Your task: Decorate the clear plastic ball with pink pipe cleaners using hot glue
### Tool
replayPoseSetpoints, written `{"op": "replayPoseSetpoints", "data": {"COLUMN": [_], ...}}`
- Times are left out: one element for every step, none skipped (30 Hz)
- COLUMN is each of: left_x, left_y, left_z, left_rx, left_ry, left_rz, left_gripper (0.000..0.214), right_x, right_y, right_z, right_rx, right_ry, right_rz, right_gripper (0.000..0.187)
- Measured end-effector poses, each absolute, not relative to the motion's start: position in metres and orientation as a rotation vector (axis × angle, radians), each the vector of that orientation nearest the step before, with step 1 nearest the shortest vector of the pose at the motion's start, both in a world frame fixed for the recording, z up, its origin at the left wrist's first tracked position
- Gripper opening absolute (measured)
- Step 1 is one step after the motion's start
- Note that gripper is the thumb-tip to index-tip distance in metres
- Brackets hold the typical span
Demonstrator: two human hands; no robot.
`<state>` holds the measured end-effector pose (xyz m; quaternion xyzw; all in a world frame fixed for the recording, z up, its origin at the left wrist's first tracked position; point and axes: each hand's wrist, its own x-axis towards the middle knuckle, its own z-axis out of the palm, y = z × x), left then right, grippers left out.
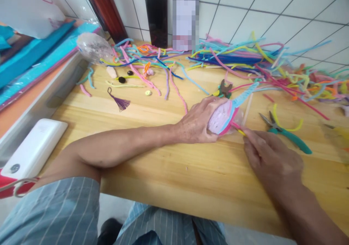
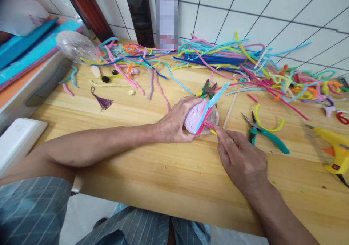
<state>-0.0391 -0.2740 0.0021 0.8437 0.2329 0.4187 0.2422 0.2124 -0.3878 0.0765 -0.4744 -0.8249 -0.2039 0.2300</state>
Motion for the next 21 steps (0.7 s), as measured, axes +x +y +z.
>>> {"op": "replayPoseSetpoints", "data": {"left_x": [-0.039,-0.039,-0.039,-0.04,-0.04,-0.04,-0.04,-0.04,-0.039,-0.039,-0.039,-0.038,-0.038,-0.038,-0.038,-0.038,-0.038,-0.038,-0.038,-0.038,-0.039], "left_y": [-0.274,-0.274,-0.274,-0.274,-0.274,-0.275,-0.275,-0.275,-0.275,-0.274,-0.274,-0.274,-0.274,-0.274,-0.273,-0.273,-0.273,-0.273,-0.273,-0.273,-0.273], "left_z": [0.002,0.002,0.003,0.003,0.003,0.003,0.003,0.003,0.003,0.002,0.002,0.001,0.001,0.001,0.001,0.0,0.0,0.0,0.0,0.0,0.001], "left_rx": [2.312,2.317,2.323,2.327,2.327,2.324,2.32,2.317,2.315,2.312,2.309,2.305,2.3,2.297,2.295,2.296,2.3,2.303,2.308,2.315,2.324], "left_ry": [0.634,0.629,0.625,0.624,0.627,0.634,0.637,0.635,0.63,0.623,0.62,0.621,0.625,0.632,0.639,0.644,0.646,0.649,0.651,0.653,0.652], "left_rz": [1.157,1.17,1.178,1.178,1.17,1.159,1.153,1.154,1.161,1.168,1.173,1.171,1.163,1.149,1.136,1.124,1.116,1.111,1.111,1.116,1.128], "left_gripper": [0.109,0.108,0.106,0.106,0.106,0.107,0.108,0.108,0.108,0.108,0.108,0.108,0.109,0.111,0.112,0.113,0.114,0.114,0.114,0.113,0.112], "right_x": [0.212,0.212,0.211,0.211,0.211,0.211,0.211,0.211,0.211,0.211,0.211,0.21,0.209,0.208,0.207,0.206,0.205,0.204,0.203,0.202,0.201], "right_y": [-0.388,-0.387,-0.387,-0.387,-0.387,-0.387,-0.387,-0.387,-0.387,-0.387,-0.386,-0.385,-0.385,-0.384,-0.383,-0.383,-0.382,-0.382,-0.382,-0.381,-0.381], "right_z": [0.077,0.077,0.077,0.077,0.077,0.077,0.077,0.078,0.079,0.08,0.081,0.083,0.084,0.085,0.086,0.087,0.087,0.088,0.089,0.089,0.09], "right_rx": [-1.293,-1.281,-1.274,-1.273,-1.276,-1.286,-1.294,-1.296,-1.293,-1.287,-1.277,-1.266,-1.261,-1.261,-1.26,-1.261,-1.263,-1.258,-1.25,-1.242,-1.236], "right_ry": [-2.273,-2.275,-2.275,-2.271,-2.267,-2.267,-2.268,-2.272,-2.274,-2.273,-2.286,-2.296,-2.302,-2.304,-2.302,-2.297,-2.285,-2.271,-2.277,-2.278,-2.282], "right_rz": [-0.582,-0.602,-0.614,-0.617,-0.614,-0.602,-0.59,-0.58,-0.575,-0.575,-0.574,-0.58,-0.591,-0.607,-0.627,-0.643,-0.655,-0.664,-0.664,-0.667,-0.672], "right_gripper": [0.043,0.043,0.044,0.045,0.047,0.049,0.051,0.053,0.056,0.059,0.063,0.068,0.073,0.078,0.082,0.084,0.086,0.087,0.089,0.091,0.093]}}
